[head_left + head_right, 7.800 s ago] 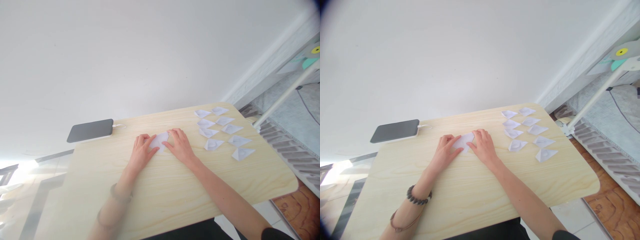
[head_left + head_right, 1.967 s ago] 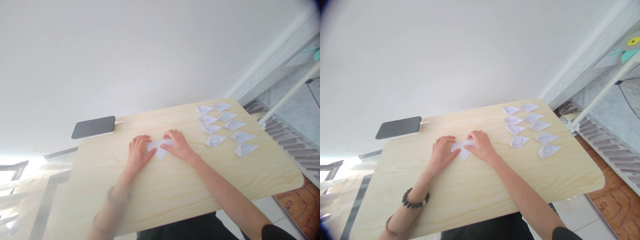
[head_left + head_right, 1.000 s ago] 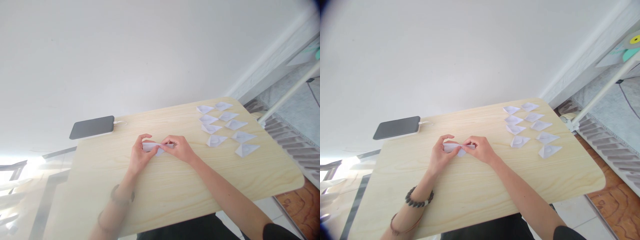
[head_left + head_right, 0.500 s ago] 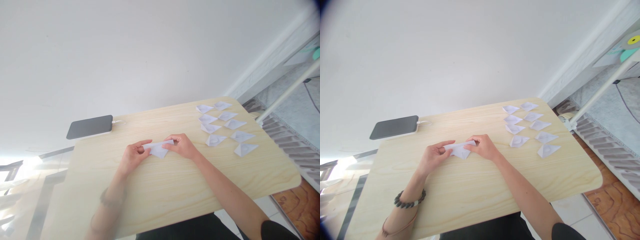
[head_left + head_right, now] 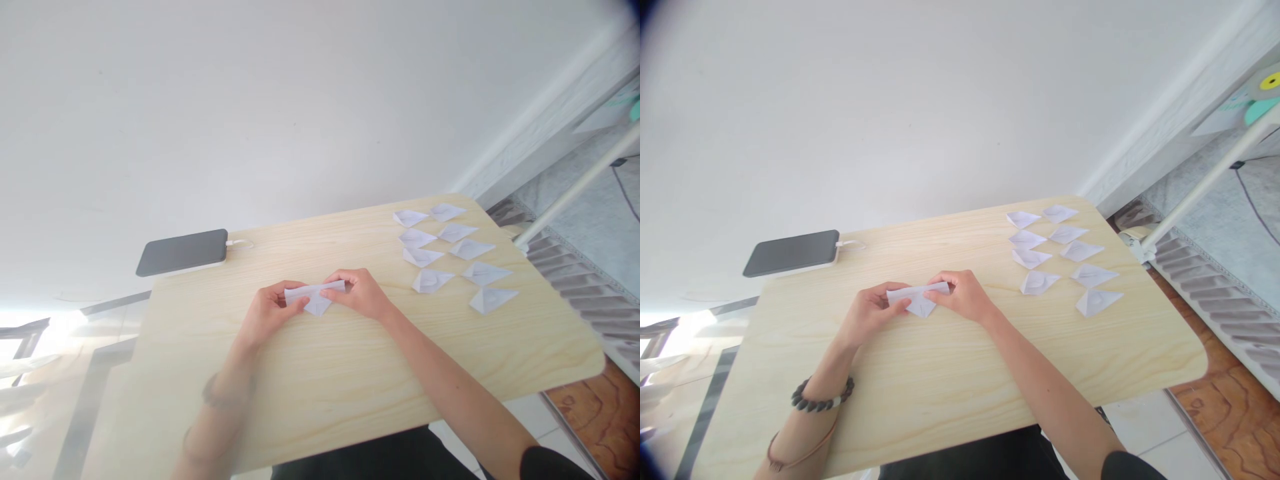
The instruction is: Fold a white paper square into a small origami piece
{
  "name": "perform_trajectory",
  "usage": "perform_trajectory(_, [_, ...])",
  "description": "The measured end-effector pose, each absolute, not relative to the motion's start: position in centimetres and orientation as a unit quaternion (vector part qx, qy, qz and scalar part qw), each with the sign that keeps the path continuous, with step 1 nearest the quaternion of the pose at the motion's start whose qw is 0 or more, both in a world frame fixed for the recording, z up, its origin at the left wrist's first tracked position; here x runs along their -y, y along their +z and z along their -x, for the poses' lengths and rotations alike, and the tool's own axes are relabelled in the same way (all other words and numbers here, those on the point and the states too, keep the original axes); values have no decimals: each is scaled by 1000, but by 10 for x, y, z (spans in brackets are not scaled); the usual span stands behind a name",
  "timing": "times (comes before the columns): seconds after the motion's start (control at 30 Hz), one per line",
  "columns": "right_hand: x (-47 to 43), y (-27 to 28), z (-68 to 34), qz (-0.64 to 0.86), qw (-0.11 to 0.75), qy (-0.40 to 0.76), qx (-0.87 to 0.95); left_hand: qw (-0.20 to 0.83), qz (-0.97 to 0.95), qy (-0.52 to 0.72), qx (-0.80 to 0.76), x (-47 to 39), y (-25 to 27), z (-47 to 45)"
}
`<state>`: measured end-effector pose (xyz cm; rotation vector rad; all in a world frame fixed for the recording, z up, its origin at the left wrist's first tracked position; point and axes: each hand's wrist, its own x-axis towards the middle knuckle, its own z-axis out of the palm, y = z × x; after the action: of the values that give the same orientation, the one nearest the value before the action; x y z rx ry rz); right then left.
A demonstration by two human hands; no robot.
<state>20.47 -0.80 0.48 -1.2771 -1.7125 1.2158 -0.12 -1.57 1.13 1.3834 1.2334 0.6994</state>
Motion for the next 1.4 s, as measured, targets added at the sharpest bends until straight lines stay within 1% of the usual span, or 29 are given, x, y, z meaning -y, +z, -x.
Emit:
perform_trajectory(0.1, [12, 4, -197, 475, 349, 460, 664, 504, -585, 317, -551, 17, 8, -3])
perform_trajectory(0.2, [13, 3, -195, 468, 352, 473, 659, 491, -581, 325, -563, 16, 6, -1])
perform_trajectory(0.3, [12, 3, -200, 454, 340, 514, 643, 502, -572, 314, -568, 15, 6, 3])
perform_trajectory(0.43, [8, 3, -209, 429, 301, 560, 642, 518, -568, 300, -565, 14, 8, 5])
perform_trajectory(0.67, [0, 1, -223, 352, 245, 647, 630, 529, -562, 297, -562, 12, 13, 6])
perform_trajectory(0.83, [-5, -1, -228, 309, 248, 688, 607, 526, -550, 304, -573, 12, 12, 5])
perform_trajectory(1.0, [0, -1, -218, 336, 256, 688, 590, 506, -554, 310, -584, 14, 11, 1])
perform_trajectory(1.1, [5, 0, -208, 402, 287, 635, 594, 503, -556, 312, -583, 14, 11, 0])
perform_trajectory(1.17, [8, 1, -204, 437, 297, 607, 593, 513, -561, 304, -574, 14, 11, 2])
perform_trajectory(1.4, [5, 6, -209, 416, 278, 644, 579, 637, -568, 228, -469, 9, 14, 19])
